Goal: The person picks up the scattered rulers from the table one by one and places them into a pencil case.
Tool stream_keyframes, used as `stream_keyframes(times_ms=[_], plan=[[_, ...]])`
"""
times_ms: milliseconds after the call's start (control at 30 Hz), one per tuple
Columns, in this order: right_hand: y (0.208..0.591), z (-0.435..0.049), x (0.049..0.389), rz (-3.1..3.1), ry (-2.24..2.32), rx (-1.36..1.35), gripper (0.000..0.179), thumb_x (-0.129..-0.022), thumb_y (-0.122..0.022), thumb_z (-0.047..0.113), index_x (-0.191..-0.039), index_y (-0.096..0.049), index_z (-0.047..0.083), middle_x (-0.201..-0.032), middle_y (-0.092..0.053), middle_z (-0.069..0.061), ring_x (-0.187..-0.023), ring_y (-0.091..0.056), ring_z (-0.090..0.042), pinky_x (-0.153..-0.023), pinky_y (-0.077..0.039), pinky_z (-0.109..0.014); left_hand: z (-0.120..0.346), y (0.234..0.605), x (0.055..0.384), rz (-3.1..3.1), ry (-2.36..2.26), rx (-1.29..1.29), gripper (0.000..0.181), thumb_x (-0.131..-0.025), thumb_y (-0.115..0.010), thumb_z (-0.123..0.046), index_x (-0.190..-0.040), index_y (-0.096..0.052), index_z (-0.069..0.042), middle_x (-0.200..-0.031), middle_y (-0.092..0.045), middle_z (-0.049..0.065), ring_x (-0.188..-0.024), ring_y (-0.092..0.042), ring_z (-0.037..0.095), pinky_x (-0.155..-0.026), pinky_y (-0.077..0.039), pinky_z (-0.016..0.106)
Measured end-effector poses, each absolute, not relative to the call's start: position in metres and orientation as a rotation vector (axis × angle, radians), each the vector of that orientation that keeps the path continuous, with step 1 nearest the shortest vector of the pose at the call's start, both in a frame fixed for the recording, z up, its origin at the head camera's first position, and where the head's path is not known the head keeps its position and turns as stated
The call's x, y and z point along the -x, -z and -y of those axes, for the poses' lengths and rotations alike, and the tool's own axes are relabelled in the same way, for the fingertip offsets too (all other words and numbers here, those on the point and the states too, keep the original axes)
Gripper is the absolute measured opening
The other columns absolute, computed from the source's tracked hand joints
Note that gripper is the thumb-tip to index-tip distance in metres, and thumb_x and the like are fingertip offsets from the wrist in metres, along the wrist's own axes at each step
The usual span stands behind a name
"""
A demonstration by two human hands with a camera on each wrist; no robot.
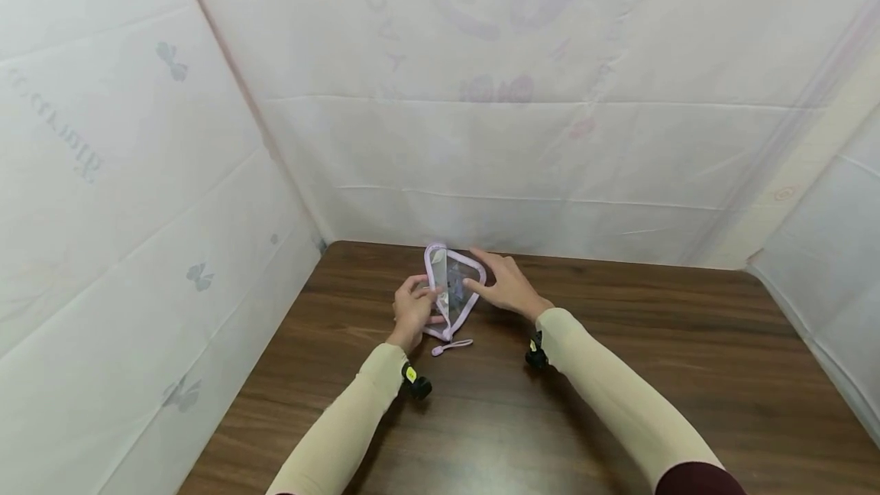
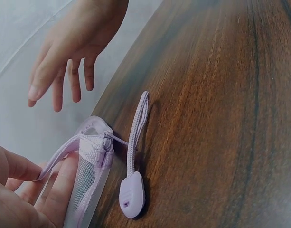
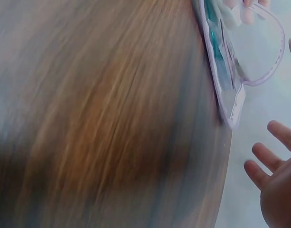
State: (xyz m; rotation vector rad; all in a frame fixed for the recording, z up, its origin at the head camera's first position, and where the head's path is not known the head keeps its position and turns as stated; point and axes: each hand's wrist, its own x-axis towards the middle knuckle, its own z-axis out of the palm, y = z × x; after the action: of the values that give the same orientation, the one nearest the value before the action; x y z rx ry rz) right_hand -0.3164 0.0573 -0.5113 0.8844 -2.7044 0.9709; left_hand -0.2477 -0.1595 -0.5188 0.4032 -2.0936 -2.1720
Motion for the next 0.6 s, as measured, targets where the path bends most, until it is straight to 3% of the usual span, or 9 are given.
stream_keyframes(times_ms=[200,600], plan=[[0.509,-0.069,0.311,2.727,-0.896,-0.861,0.076,-0.096,-0.061,0.061,-0.160,-0.037,0.027,-0.159,-0.045,-0.005,-0.141,-0.043,-0.037,-0.115,-0.036,-0.061,0.159,0.516,0.245,2.095,2.175,-0.409,0.032,-0.096,-0.066,0.000,-0.127,-0.061,-0.008,-0.112,-0.075,0.016,-0.082,-0.074,0.024,-0.056,-0.065,0.041],[0.502,-0.106,0.308,2.751,-0.860,-0.799,0.074,-0.098,-0.063,0.054,-0.159,-0.039,0.017,-0.160,-0.043,-0.011,-0.144,-0.038,-0.042,-0.119,-0.023,-0.069,0.157,0.512,0.240,2.059,2.204,-0.423,0.033,-0.096,-0.071,-0.003,-0.127,-0.062,-0.009,-0.116,-0.072,0.020,-0.083,-0.074,0.025,-0.056,-0.065,0.040]])
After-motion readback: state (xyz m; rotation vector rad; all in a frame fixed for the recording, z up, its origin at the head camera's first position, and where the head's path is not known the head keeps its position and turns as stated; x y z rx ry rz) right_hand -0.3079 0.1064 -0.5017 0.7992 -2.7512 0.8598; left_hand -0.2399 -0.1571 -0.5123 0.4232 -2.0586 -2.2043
